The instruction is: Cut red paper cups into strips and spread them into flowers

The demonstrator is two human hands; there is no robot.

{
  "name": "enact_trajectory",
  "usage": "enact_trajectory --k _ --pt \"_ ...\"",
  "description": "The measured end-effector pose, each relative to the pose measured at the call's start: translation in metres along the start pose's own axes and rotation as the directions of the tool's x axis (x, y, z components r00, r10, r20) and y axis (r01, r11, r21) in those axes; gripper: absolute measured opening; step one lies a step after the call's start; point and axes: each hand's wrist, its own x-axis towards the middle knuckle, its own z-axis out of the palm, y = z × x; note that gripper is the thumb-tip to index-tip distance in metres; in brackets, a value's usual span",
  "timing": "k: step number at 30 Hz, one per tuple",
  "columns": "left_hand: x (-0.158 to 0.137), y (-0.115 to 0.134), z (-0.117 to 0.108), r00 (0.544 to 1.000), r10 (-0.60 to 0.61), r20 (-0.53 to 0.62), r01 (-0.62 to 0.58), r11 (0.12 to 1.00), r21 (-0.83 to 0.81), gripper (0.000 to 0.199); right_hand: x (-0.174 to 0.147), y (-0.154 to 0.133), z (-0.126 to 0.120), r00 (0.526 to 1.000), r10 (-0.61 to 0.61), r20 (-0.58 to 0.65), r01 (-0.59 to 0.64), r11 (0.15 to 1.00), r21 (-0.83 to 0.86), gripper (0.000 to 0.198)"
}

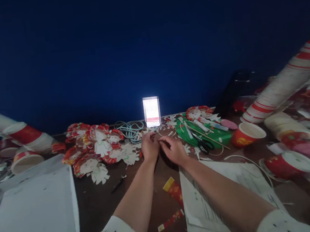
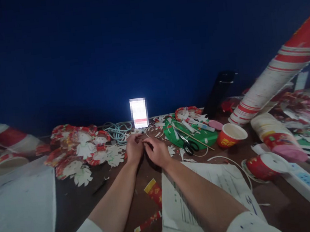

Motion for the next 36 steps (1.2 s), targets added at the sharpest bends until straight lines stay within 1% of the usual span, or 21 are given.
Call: enact_trajectory --k 4,9,12,16,25,30,33,36 --pt "0.001 -0.002 0.002 1.000 0.007 0.000 -0.007 0.999 0.045 0.027 0.000 0.000 0.000 1.000 0.000 -0.018 -0.001 1.000 -0.014 0.019" --pt "0.005 -0.004 0.004 1.000 0.016 0.014 -0.017 0.998 0.056 0.025 0.000 0.002 -0.001 0.999 -0.030 -0.035 0.029 0.999 -0.046 0.018" --pt "0.007 -0.005 0.005 0.999 0.015 0.044 -0.017 0.999 0.046 0.024 -0.001 0.001 0.000 0.999 -0.033 -0.038 0.031 0.998 -0.053 0.019" --pt "0.008 -0.006 0.005 0.999 0.033 0.025 -0.034 0.998 0.060 0.025 -0.002 0.001 0.002 0.998 -0.034 -0.050 0.031 0.998 -0.059 0.019" --pt "-0.001 -0.001 -0.001 0.998 0.062 0.023 -0.063 0.996 0.061 0.025 -0.007 0.001 0.002 0.999 -0.031 -0.038 0.026 0.992 -0.121 0.020" --pt "-0.001 -0.001 -0.002 0.998 0.040 0.039 -0.042 0.998 0.052 0.024 -0.008 0.001 0.003 0.999 -0.027 -0.032 0.022 0.991 -0.135 0.021" --pt "0.001 -0.002 -0.001 0.998 0.045 0.048 -0.047 0.998 0.031 0.024 -0.002 -0.009 -0.006 0.998 0.002 -0.064 -0.012 0.987 -0.159 0.022" --pt "0.002 -0.002 0.000 0.997 0.074 0.029 -0.075 0.996 0.051 0.025 0.010 -0.030 -0.034 0.990 0.061 -0.127 -0.088 0.972 -0.219 0.023"
